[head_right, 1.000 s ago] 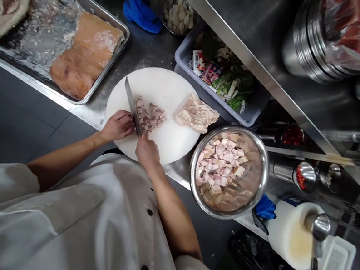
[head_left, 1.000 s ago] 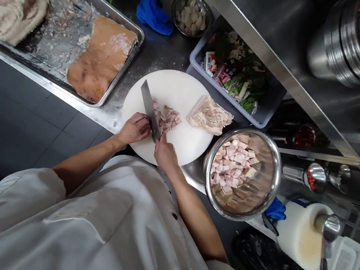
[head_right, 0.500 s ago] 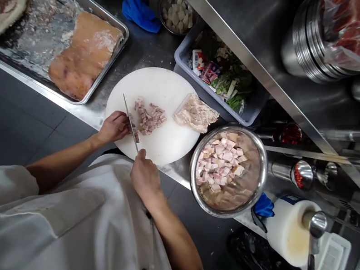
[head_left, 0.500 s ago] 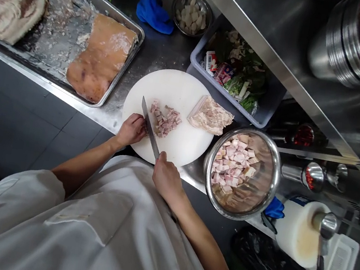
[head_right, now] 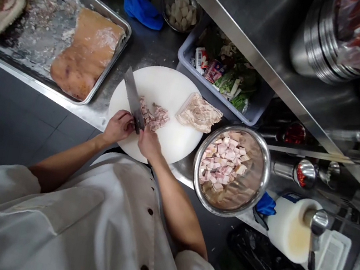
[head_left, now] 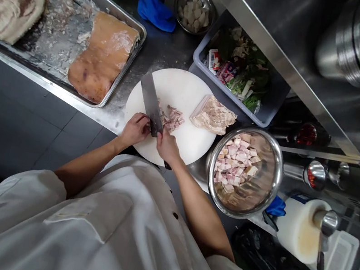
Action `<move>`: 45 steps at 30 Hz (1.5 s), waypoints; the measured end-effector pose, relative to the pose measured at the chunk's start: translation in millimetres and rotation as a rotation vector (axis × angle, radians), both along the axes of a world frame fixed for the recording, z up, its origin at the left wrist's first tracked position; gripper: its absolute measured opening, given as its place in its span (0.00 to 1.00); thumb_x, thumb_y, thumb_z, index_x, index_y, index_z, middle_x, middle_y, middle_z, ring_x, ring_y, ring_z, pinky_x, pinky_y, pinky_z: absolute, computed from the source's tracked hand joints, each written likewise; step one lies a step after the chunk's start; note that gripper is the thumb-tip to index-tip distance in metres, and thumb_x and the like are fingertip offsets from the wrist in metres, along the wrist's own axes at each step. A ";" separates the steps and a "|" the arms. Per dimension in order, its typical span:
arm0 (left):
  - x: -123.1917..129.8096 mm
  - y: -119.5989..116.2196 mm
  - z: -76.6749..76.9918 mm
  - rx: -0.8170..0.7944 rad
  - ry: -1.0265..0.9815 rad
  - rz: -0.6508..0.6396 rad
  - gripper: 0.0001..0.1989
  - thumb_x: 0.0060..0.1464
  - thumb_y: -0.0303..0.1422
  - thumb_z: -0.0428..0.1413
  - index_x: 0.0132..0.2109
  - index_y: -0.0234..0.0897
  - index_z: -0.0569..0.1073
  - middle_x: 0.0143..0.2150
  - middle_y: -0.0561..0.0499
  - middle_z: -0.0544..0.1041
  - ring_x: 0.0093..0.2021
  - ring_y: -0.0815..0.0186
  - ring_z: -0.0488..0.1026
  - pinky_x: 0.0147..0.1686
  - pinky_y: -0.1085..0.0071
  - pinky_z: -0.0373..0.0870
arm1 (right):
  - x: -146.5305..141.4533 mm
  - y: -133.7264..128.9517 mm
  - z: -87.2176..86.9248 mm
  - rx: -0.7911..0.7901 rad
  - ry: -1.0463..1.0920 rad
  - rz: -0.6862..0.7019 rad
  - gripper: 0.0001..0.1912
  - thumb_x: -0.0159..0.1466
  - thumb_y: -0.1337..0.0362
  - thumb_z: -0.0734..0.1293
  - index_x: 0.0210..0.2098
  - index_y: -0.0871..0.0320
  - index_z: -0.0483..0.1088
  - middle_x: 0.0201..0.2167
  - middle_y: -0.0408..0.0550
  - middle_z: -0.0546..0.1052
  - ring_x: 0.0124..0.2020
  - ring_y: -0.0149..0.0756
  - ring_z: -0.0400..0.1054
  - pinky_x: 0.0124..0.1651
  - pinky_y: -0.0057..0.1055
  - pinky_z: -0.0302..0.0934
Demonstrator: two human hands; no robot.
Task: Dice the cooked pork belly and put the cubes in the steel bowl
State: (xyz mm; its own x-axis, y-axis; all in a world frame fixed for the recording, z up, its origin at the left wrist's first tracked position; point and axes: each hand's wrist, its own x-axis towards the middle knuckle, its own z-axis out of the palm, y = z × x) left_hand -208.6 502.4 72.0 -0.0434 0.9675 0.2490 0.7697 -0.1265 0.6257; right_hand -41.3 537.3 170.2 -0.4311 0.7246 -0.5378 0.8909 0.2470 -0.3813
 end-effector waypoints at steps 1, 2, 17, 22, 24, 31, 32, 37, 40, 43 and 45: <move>-1.1 -1.0 2.5 0.002 -0.013 -0.008 0.12 0.50 0.23 0.52 0.42 0.38 0.70 0.42 0.43 0.74 0.46 0.57 0.72 0.47 0.59 0.76 | 6.2 3.2 1.1 0.003 0.044 -0.008 0.16 0.75 0.61 0.51 0.57 0.60 0.60 0.42 0.55 0.80 0.41 0.45 0.75 0.42 0.33 0.63; -2.9 -2.9 6.8 0.007 -0.026 -0.013 0.13 0.50 0.24 0.52 0.44 0.39 0.70 0.43 0.44 0.75 0.47 0.57 0.72 0.47 0.58 0.76 | 14.2 4.0 4.6 0.010 0.076 -0.019 0.16 0.76 0.60 0.51 0.56 0.59 0.61 0.40 0.52 0.80 0.39 0.44 0.75 0.40 0.32 0.62; 31.4 22.8 110.3 -0.216 0.229 -0.749 0.38 0.61 0.56 0.50 0.69 0.38 0.62 0.71 0.37 0.62 0.73 0.46 0.56 0.69 0.46 0.48 | 123.0 -48.8 54.2 0.396 -0.285 0.165 0.14 0.71 0.60 0.61 0.48 0.61 0.72 0.38 0.58 0.77 0.39 0.45 0.71 0.40 0.34 0.56; -46.3 52.1 62.0 -0.326 0.164 -0.595 0.32 0.66 0.54 0.41 0.70 0.44 0.61 0.70 0.42 0.65 0.71 0.52 0.60 0.66 0.51 0.56 | 191.9 -117.6 51.0 0.287 -0.108 -0.231 0.14 0.70 0.57 0.60 0.45 0.57 0.72 0.35 0.54 0.78 0.34 0.42 0.72 0.36 0.32 0.58; -64.7 53.4 45.9 -0.281 0.128 -0.472 0.38 0.63 0.56 0.45 0.72 0.41 0.56 0.73 0.39 0.59 0.71 0.50 0.58 0.65 0.51 0.60 | 204.8 -146.2 35.3 0.102 0.149 -0.517 0.16 0.69 0.50 0.60 0.40 0.55 0.70 0.28 0.47 0.76 0.25 0.37 0.70 0.30 0.30 0.60; 3.5 44.4 13.7 -0.113 0.258 -0.384 0.49 0.39 0.53 0.70 0.67 0.43 0.66 0.74 0.31 0.52 0.71 0.27 0.49 0.61 0.35 0.56 | 132.7 -165.7 -46.6 -0.420 0.836 -1.177 0.27 0.59 0.34 0.62 0.32 0.51 0.56 0.16 0.30 0.64 0.11 0.26 0.55 0.14 0.23 0.50; 15.3 46.1 12.6 -0.090 0.257 -0.368 0.46 0.40 0.53 0.69 0.65 0.45 0.67 0.73 0.32 0.54 0.71 0.26 0.49 0.60 0.35 0.56 | 116.2 -158.8 -53.8 -0.437 0.848 -1.167 0.27 0.59 0.35 0.63 0.33 0.52 0.57 0.16 0.30 0.65 0.11 0.26 0.56 0.14 0.23 0.51; 37.0 54.6 8.5 0.051 0.157 -0.245 0.33 0.48 0.48 0.66 0.61 0.49 0.71 0.68 0.39 0.61 0.69 0.36 0.56 0.62 0.38 0.59 | 55.1 -122.7 -62.2 -0.551 0.909 -0.965 0.20 0.63 0.42 0.62 0.35 0.52 0.58 0.16 0.29 0.65 0.11 0.25 0.57 0.14 0.22 0.51; 32.6 54.0 10.4 0.098 0.086 -0.183 0.29 0.51 0.45 0.64 0.60 0.46 0.71 0.65 0.40 0.62 0.65 0.43 0.62 0.62 0.41 0.61 | 44.2 -112.4 -53.7 -0.569 0.942 -0.871 0.17 0.66 0.46 0.60 0.34 0.52 0.57 0.17 0.29 0.65 0.11 0.25 0.57 0.15 0.22 0.51; 34.7 52.5 26.0 0.109 0.036 -0.178 0.29 0.52 0.43 0.63 0.60 0.44 0.70 0.66 0.39 0.60 0.66 0.43 0.60 0.63 0.40 0.61 | 51.8 -113.8 -39.7 -0.527 0.962 -0.829 0.16 0.67 0.47 0.60 0.32 0.52 0.57 0.17 0.30 0.65 0.11 0.25 0.57 0.15 0.22 0.51; 49.3 53.0 44.2 0.119 0.018 -0.201 0.30 0.52 0.44 0.64 0.60 0.44 0.70 0.67 0.40 0.58 0.68 0.40 0.57 0.64 0.38 0.58 | 66.4 -121.5 -25.8 -0.464 0.952 -0.831 0.16 0.68 0.48 0.60 0.32 0.52 0.58 0.17 0.31 0.65 0.12 0.25 0.58 0.16 0.22 0.52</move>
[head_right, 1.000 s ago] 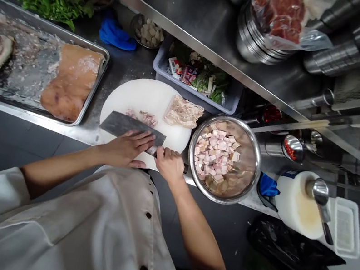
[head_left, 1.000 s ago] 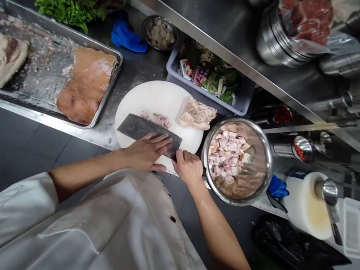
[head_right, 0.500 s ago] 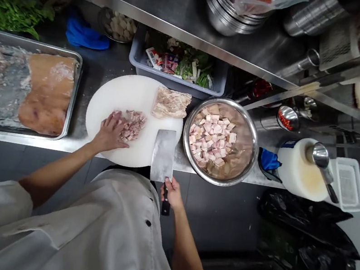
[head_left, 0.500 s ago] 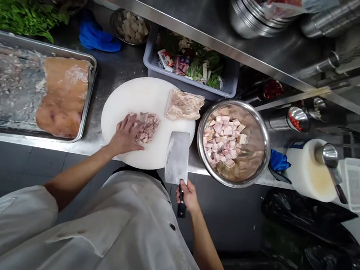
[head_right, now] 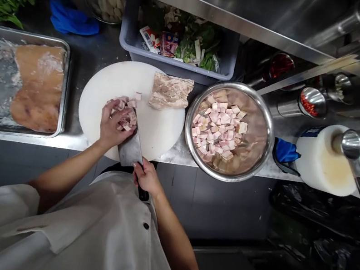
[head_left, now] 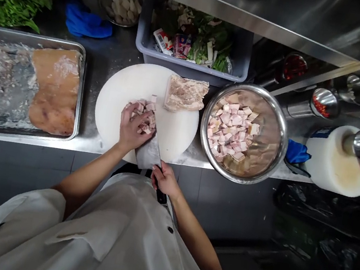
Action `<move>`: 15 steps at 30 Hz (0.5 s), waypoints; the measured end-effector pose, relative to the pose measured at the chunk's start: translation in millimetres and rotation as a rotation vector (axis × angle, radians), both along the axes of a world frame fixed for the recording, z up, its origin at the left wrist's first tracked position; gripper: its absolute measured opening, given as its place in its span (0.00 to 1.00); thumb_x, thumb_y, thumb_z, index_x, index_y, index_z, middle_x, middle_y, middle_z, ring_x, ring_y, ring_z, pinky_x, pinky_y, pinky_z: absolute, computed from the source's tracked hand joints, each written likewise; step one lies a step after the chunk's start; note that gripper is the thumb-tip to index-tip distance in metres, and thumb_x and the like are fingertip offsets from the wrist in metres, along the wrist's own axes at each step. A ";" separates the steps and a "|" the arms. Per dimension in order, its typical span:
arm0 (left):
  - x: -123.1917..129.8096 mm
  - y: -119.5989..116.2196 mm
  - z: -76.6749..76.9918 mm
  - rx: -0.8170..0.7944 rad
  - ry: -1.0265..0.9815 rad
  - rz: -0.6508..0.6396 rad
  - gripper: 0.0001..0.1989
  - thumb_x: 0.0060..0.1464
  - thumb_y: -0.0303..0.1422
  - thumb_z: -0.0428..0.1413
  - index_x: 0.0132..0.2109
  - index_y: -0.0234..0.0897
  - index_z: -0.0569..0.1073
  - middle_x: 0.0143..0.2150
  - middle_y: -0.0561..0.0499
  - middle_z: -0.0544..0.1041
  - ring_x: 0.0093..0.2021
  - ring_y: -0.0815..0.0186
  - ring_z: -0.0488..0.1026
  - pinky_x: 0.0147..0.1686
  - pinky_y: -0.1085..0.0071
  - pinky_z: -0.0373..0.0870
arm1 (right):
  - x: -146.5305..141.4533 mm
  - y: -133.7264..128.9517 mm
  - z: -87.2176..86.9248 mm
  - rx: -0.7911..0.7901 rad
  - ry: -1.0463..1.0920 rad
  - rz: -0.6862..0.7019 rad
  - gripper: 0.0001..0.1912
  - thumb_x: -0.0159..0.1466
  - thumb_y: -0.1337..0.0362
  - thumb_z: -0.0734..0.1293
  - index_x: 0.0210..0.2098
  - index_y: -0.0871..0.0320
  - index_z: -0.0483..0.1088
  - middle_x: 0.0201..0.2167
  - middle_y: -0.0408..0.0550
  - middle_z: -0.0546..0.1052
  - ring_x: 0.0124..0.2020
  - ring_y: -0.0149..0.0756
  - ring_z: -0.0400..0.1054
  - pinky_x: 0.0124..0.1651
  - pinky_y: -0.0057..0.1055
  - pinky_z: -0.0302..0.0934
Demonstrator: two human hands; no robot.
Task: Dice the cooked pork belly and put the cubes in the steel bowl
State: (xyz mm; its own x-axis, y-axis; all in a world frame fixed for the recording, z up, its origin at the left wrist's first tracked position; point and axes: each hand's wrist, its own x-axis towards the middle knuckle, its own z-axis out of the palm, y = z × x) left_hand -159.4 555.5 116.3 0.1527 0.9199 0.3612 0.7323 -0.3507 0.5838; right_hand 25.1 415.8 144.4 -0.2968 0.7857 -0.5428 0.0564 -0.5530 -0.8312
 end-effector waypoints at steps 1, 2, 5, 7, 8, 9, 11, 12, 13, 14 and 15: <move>13.5 1.1 10.4 0.003 0.001 -0.017 0.30 0.51 0.44 0.64 0.60 0.45 0.69 0.68 0.40 0.57 0.68 0.39 0.56 0.64 0.36 0.57 | 10.1 -5.6 8.5 0.015 -0.026 -0.022 0.16 0.68 0.48 0.60 0.33 0.52 0.59 0.17 0.31 0.65 0.12 0.25 0.58 0.17 0.22 0.52; 31.8 2.8 21.0 0.006 0.003 -0.038 0.30 0.52 0.45 0.64 0.61 0.47 0.69 0.68 0.41 0.56 0.69 0.39 0.54 0.64 0.35 0.56 | 21.9 -12.1 17.7 0.023 -0.053 -0.057 0.16 0.68 0.48 0.60 0.33 0.52 0.59 0.17 0.32 0.66 0.12 0.25 0.59 0.17 0.22 0.53; 114.3 12.4 49.3 0.027 -0.059 -0.173 0.31 0.54 0.49 0.62 0.62 0.49 0.67 0.69 0.42 0.55 0.70 0.40 0.53 0.63 0.34 0.56 | 66.8 -32.9 46.0 0.013 -0.132 -0.262 0.19 0.67 0.45 0.62 0.31 0.52 0.59 0.18 0.33 0.67 0.12 0.26 0.60 0.16 0.23 0.53; 181.1 22.4 62.6 0.033 -0.183 -0.329 0.32 0.54 0.51 0.61 0.63 0.49 0.67 0.69 0.41 0.55 0.70 0.42 0.54 0.65 0.38 0.55 | 102.9 -43.6 60.8 -0.005 -0.187 -0.446 0.20 0.66 0.43 0.63 0.31 0.52 0.59 0.18 0.34 0.67 0.12 0.27 0.59 0.16 0.24 0.53; 212.1 28.2 67.0 0.021 -0.246 -0.410 0.33 0.53 0.52 0.62 0.63 0.49 0.66 0.70 0.41 0.55 0.70 0.43 0.54 0.65 0.40 0.55 | 122.2 -47.6 66.0 -0.006 -0.238 -0.538 0.21 0.65 0.42 0.63 0.31 0.52 0.59 0.18 0.35 0.67 0.12 0.27 0.59 0.15 0.25 0.53; 238.1 34.5 69.8 -0.003 -0.293 -0.474 0.36 0.53 0.53 0.62 0.64 0.48 0.65 0.70 0.40 0.56 0.69 0.44 0.55 0.65 0.42 0.55 | 141.8 -50.9 69.7 -0.006 -0.315 -0.615 0.21 0.65 0.42 0.64 0.30 0.52 0.59 0.17 0.35 0.67 0.12 0.28 0.59 0.15 0.26 0.53; 266.6 47.6 69.5 -0.062 -0.330 -0.523 0.34 0.54 0.52 0.61 0.64 0.46 0.66 0.68 0.40 0.60 0.67 0.47 0.60 0.63 0.45 0.58 | 179.3 -57.2 73.9 -0.010 -0.548 -0.746 0.21 0.63 0.42 0.66 0.29 0.52 0.60 0.15 0.36 0.66 0.12 0.29 0.59 0.15 0.26 0.52; 266.3 54.2 66.3 -0.088 -0.318 -0.504 0.30 0.56 0.49 0.60 0.62 0.44 0.67 0.65 0.40 0.64 0.64 0.49 0.63 0.62 0.47 0.59 | 195.8 -61.2 75.2 -0.011 -0.660 -0.809 0.21 0.62 0.43 0.67 0.29 0.52 0.60 0.14 0.36 0.66 0.12 0.30 0.59 0.15 0.26 0.52; 256.1 60.4 61.5 -0.108 -0.287 -0.453 0.24 0.59 0.45 0.57 0.59 0.42 0.70 0.62 0.41 0.68 0.62 0.51 0.65 0.61 0.50 0.61 | 210.0 -66.0 76.4 -0.009 -0.734 -0.876 0.22 0.61 0.42 0.68 0.29 0.52 0.60 0.13 0.36 0.66 0.12 0.30 0.59 0.15 0.26 0.52; 237.0 66.2 55.3 -0.124 -0.243 -0.372 0.18 0.61 0.40 0.54 0.55 0.40 0.73 0.57 0.43 0.72 0.59 0.54 0.67 0.61 0.53 0.62 | 221.4 -71.5 77.9 -0.001 -0.755 -0.944 0.23 0.60 0.42 0.69 0.30 0.52 0.60 0.13 0.35 0.66 0.12 0.30 0.60 0.15 0.26 0.52; 211.0 71.4 48.1 -0.137 -0.179 -0.261 0.13 0.61 0.37 0.52 0.50 0.39 0.74 0.52 0.43 0.74 0.56 0.55 0.68 0.60 0.54 0.62 | 229.8 -77.5 79.9 0.017 -0.722 -1.007 0.24 0.60 0.41 0.70 0.30 0.52 0.60 0.13 0.35 0.67 0.12 0.30 0.60 0.15 0.25 0.52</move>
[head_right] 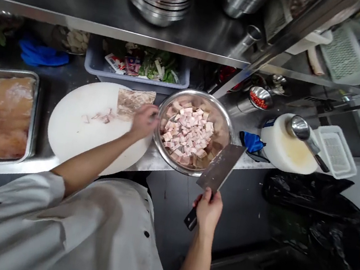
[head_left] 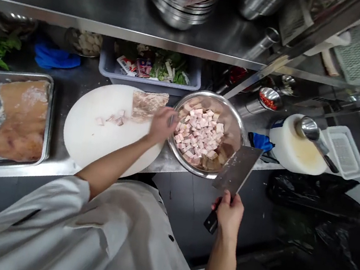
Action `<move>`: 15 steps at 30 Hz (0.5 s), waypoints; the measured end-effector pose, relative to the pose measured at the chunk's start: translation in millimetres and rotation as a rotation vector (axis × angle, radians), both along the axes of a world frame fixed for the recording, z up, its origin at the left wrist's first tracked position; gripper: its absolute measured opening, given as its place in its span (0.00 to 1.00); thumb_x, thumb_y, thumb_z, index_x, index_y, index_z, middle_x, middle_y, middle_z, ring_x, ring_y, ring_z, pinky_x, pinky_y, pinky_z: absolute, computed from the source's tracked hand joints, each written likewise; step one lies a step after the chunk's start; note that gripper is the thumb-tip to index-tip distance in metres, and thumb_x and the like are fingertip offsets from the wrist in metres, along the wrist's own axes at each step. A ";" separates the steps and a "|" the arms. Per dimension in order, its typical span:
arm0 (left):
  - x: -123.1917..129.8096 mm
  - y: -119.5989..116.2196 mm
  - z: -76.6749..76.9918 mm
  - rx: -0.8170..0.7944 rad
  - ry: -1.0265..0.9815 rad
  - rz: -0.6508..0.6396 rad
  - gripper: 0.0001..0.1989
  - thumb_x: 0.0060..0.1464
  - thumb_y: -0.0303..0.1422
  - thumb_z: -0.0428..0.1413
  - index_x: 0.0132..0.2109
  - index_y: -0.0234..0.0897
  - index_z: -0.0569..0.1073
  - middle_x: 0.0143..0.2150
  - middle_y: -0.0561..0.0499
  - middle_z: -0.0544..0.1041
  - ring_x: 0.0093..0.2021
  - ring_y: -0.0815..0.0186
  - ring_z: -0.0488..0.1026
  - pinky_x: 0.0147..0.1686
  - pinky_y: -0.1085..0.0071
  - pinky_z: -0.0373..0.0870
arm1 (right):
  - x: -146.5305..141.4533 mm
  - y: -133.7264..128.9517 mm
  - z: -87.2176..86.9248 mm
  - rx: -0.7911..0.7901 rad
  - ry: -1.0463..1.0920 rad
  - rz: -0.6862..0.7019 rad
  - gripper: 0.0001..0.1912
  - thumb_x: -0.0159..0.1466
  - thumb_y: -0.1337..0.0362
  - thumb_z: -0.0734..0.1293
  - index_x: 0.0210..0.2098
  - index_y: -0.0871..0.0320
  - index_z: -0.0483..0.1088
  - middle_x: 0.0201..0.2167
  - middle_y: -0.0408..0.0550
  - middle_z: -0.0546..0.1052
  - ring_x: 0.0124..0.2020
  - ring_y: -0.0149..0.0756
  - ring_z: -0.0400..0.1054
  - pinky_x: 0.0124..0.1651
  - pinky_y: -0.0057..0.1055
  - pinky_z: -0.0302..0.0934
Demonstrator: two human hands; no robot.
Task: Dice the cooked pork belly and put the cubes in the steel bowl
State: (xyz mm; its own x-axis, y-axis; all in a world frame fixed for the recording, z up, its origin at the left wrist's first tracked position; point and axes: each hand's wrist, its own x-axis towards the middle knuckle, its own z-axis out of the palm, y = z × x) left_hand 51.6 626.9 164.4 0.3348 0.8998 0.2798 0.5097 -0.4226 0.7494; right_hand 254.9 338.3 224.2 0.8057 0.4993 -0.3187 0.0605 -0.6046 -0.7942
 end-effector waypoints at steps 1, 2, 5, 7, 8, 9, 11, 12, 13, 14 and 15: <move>-30.3 4.6 -7.7 -0.013 0.096 0.127 0.12 0.60 0.35 0.51 0.46 0.37 0.75 0.48 0.42 0.74 0.55 0.54 0.68 0.59 0.54 0.62 | 5.6 -5.8 2.3 0.070 0.041 -0.034 0.24 0.59 0.40 0.70 0.30 0.52 0.60 0.14 0.35 0.68 0.12 0.29 0.61 0.15 0.25 0.54; -62.1 8.7 -15.6 -0.030 0.211 0.255 0.13 0.58 0.35 0.51 0.45 0.35 0.74 0.47 0.40 0.74 0.54 0.52 0.67 0.58 0.53 0.61 | 9.0 -10.7 4.7 0.141 0.097 -0.055 0.25 0.59 0.40 0.71 0.31 0.53 0.60 0.15 0.35 0.69 0.12 0.29 0.61 0.16 0.25 0.55; -141.8 18.7 -38.1 -0.083 0.557 0.381 0.23 0.55 0.42 0.54 0.54 0.34 0.73 0.59 0.35 0.69 0.60 0.43 0.62 0.57 0.48 0.58 | 11.8 -14.3 9.1 0.283 0.249 -0.092 0.24 0.58 0.43 0.73 0.29 0.54 0.61 0.17 0.35 0.70 0.12 0.27 0.61 0.15 0.25 0.56; -170.6 23.3 -49.6 -0.093 0.692 0.183 0.26 0.56 0.45 0.54 0.58 0.38 0.71 0.65 0.37 0.66 0.62 0.41 0.59 0.57 0.47 0.57 | 14.3 -6.4 6.8 0.331 0.313 -0.109 0.24 0.58 0.44 0.74 0.29 0.54 0.61 0.16 0.34 0.70 0.11 0.27 0.60 0.14 0.24 0.56; -178.7 25.0 -53.5 -0.084 0.727 0.113 0.25 0.57 0.45 0.52 0.58 0.39 0.72 0.65 0.38 0.67 0.62 0.42 0.59 0.57 0.47 0.56 | 16.6 -0.5 4.2 0.348 0.332 -0.112 0.24 0.57 0.45 0.74 0.29 0.54 0.60 0.16 0.34 0.69 0.11 0.27 0.60 0.14 0.24 0.55; -184.3 26.0 -55.9 -0.072 0.748 0.077 0.23 0.59 0.45 0.51 0.56 0.40 0.73 0.64 0.38 0.68 0.61 0.43 0.60 0.57 0.47 0.55 | 19.4 6.1 1.0 0.361 0.348 -0.109 0.24 0.57 0.45 0.74 0.28 0.53 0.60 0.16 0.34 0.69 0.10 0.27 0.60 0.13 0.24 0.55; -192.9 25.5 -56.5 -0.042 0.774 0.134 0.19 0.62 0.43 0.48 0.51 0.39 0.75 0.59 0.38 0.72 0.59 0.45 0.63 0.57 0.48 0.55 | 25.5 19.2 -5.4 0.378 0.384 -0.093 0.24 0.56 0.46 0.75 0.28 0.54 0.61 0.16 0.34 0.69 0.10 0.27 0.59 0.13 0.24 0.55; -197.6 23.5 -55.3 -0.032 0.784 0.203 0.19 0.62 0.43 0.47 0.49 0.38 0.76 0.57 0.38 0.73 0.58 0.45 0.63 0.56 0.48 0.56 | 28.1 25.1 -8.1 0.385 0.406 -0.080 0.23 0.56 0.46 0.75 0.29 0.54 0.61 0.16 0.34 0.69 0.11 0.26 0.59 0.13 0.24 0.55; -203.0 20.0 -53.4 -0.028 0.793 0.281 0.19 0.62 0.43 0.46 0.47 0.38 0.76 0.56 0.38 0.73 0.57 0.45 0.64 0.54 0.49 0.58 | 30.3 30.1 -10.1 0.393 0.426 -0.065 0.23 0.56 0.47 0.75 0.29 0.54 0.61 0.16 0.34 0.69 0.11 0.26 0.59 0.13 0.24 0.55; -208.7 15.2 -51.4 -0.029 0.800 0.365 0.19 0.62 0.43 0.46 0.47 0.38 0.75 0.56 0.38 0.73 0.56 0.45 0.64 0.52 0.49 0.59 | 31.9 34.4 -11.5 0.398 0.443 -0.048 0.22 0.57 0.47 0.75 0.29 0.54 0.62 0.16 0.34 0.69 0.11 0.26 0.59 0.13 0.23 0.55; -214.4 9.3 -49.6 -0.036 0.802 0.445 0.18 0.62 0.43 0.46 0.46 0.38 0.75 0.56 0.38 0.72 0.56 0.45 0.64 0.49 0.51 0.61 | 33.0 37.8 -12.4 0.403 0.453 -0.033 0.22 0.57 0.47 0.75 0.29 0.54 0.62 0.17 0.34 0.69 0.11 0.26 0.59 0.13 0.23 0.54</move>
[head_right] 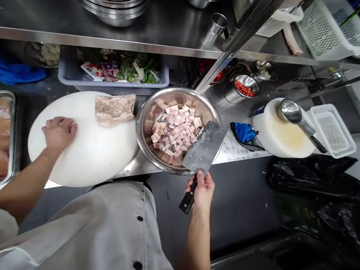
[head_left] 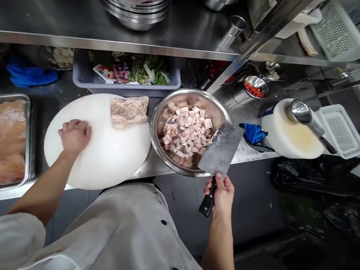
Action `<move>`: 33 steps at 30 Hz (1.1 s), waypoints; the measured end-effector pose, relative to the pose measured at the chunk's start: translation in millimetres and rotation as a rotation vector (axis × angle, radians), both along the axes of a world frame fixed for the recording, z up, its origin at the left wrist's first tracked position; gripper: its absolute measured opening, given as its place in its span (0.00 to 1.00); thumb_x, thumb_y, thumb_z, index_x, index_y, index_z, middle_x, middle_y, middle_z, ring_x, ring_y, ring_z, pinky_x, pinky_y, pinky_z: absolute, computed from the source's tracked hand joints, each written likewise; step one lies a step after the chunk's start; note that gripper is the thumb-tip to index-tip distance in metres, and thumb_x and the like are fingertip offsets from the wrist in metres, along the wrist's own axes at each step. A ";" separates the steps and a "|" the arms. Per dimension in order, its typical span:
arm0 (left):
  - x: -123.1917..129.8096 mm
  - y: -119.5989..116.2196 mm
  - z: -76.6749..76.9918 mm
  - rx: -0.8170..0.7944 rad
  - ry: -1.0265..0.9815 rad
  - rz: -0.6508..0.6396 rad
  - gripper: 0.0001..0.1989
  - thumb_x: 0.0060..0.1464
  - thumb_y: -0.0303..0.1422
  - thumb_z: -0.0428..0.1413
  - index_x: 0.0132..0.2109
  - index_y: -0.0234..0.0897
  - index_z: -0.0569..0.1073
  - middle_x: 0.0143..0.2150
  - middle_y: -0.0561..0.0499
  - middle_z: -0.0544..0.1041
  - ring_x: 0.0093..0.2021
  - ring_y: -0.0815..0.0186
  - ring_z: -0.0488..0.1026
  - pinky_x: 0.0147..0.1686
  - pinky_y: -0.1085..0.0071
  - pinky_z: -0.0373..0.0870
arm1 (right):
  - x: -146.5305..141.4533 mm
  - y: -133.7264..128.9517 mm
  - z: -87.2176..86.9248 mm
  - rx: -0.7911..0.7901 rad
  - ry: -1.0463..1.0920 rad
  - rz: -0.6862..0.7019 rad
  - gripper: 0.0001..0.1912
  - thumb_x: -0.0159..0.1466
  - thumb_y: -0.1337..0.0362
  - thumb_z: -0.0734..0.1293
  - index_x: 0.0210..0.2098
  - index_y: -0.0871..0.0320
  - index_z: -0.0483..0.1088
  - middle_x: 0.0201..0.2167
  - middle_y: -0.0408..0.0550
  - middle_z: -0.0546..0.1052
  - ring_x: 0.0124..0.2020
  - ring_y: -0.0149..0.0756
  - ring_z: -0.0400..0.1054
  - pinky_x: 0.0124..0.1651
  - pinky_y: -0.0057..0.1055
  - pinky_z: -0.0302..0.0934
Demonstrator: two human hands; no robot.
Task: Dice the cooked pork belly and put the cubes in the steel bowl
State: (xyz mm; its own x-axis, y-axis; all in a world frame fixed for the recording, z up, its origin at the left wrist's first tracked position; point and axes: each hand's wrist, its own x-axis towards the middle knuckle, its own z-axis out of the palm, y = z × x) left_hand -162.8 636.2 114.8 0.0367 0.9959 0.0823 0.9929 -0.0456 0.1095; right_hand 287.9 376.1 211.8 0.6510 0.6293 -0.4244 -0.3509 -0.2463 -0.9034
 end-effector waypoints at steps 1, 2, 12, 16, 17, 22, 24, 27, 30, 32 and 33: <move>-5.0 -6.5 1.3 0.015 0.000 0.067 0.18 0.62 0.44 0.46 0.46 0.38 0.74 0.55 0.38 0.72 0.55 0.45 0.64 0.47 0.52 0.62 | 0.6 2.7 -0.5 0.007 0.003 0.014 0.22 0.57 0.47 0.75 0.29 0.54 0.61 0.17 0.34 0.69 0.11 0.25 0.59 0.13 0.23 0.54; -9.0 -13.0 1.9 0.024 -0.006 0.121 0.17 0.61 0.44 0.46 0.45 0.38 0.73 0.54 0.39 0.71 0.53 0.46 0.64 0.45 0.54 0.63 | 0.9 4.8 -0.7 0.013 0.004 0.026 0.22 0.58 0.47 0.74 0.29 0.53 0.61 0.17 0.34 0.69 0.11 0.25 0.59 0.13 0.22 0.54; 2.0 -53.4 -17.1 0.192 -0.142 0.241 0.14 0.56 0.44 0.52 0.43 0.41 0.71 0.47 0.45 0.69 0.46 0.53 0.72 0.37 0.60 0.69 | 2.8 4.5 -2.1 0.047 0.051 0.067 0.22 0.59 0.46 0.73 0.30 0.53 0.60 0.17 0.33 0.69 0.10 0.25 0.58 0.12 0.22 0.53; 12.0 -56.6 -17.2 0.164 -0.143 0.187 0.13 0.56 0.43 0.51 0.39 0.39 0.72 0.42 0.45 0.69 0.45 0.53 0.72 0.38 0.61 0.69 | 4.8 -5.3 -3.4 0.040 0.057 0.054 0.22 0.59 0.46 0.73 0.29 0.53 0.61 0.17 0.34 0.69 0.11 0.25 0.59 0.12 0.22 0.53; 14.8 -55.6 -16.1 0.143 -0.123 0.177 0.13 0.57 0.42 0.50 0.40 0.39 0.72 0.43 0.44 0.70 0.45 0.53 0.72 0.38 0.61 0.68 | 5.8 -7.4 -4.0 0.035 0.055 0.047 0.22 0.59 0.46 0.73 0.29 0.53 0.61 0.17 0.34 0.69 0.11 0.26 0.59 0.12 0.23 0.53; 22.9 -68.7 -12.5 0.088 0.035 0.141 0.18 0.61 0.43 0.48 0.51 0.41 0.73 0.52 0.40 0.70 0.51 0.47 0.67 0.39 0.59 0.64 | 11.1 -13.1 -7.0 0.020 0.040 0.022 0.21 0.59 0.47 0.74 0.29 0.53 0.61 0.17 0.34 0.69 0.10 0.26 0.59 0.12 0.23 0.54; 22.6 -82.0 -14.1 0.050 0.064 0.124 0.18 0.62 0.44 0.47 0.50 0.40 0.74 0.50 0.39 0.71 0.52 0.48 0.66 0.41 0.59 0.63 | 11.5 -14.0 -8.0 0.021 0.040 0.023 0.21 0.59 0.48 0.74 0.29 0.53 0.62 0.17 0.34 0.69 0.11 0.26 0.59 0.13 0.23 0.54; 21.1 -89.8 -14.9 -0.011 0.017 0.157 0.16 0.62 0.43 0.46 0.47 0.41 0.73 0.46 0.41 0.71 0.49 0.52 0.67 0.40 0.62 0.62 | 9.4 -14.1 -9.9 0.015 0.046 0.037 0.21 0.59 0.49 0.75 0.29 0.54 0.63 0.17 0.34 0.70 0.11 0.26 0.59 0.13 0.23 0.54; 18.3 -72.2 -6.2 -0.074 -0.143 0.246 0.13 0.59 0.39 0.49 0.45 0.40 0.73 0.44 0.43 0.70 0.44 0.56 0.68 0.41 0.64 0.63 | 5.9 -11.6 -12.4 0.002 0.047 0.068 0.21 0.58 0.49 0.75 0.29 0.54 0.63 0.17 0.34 0.69 0.11 0.26 0.60 0.13 0.23 0.54; 18.8 -53.8 6.9 -0.095 -0.264 0.356 0.11 0.56 0.36 0.51 0.43 0.38 0.73 0.38 0.45 0.71 0.41 0.57 0.69 0.42 0.63 0.64 | 3.4 -8.7 -13.6 -0.003 0.051 0.091 0.21 0.58 0.49 0.75 0.29 0.54 0.63 0.17 0.35 0.69 0.11 0.26 0.60 0.13 0.23 0.54; 22.2 -45.2 15.6 -0.096 -0.302 0.405 0.11 0.55 0.36 0.51 0.43 0.37 0.73 0.35 0.46 0.71 0.39 0.58 0.69 0.42 0.63 0.65 | 2.1 -7.2 -13.9 -0.004 0.052 0.101 0.21 0.58 0.49 0.75 0.29 0.54 0.63 0.17 0.35 0.69 0.11 0.26 0.60 0.13 0.23 0.54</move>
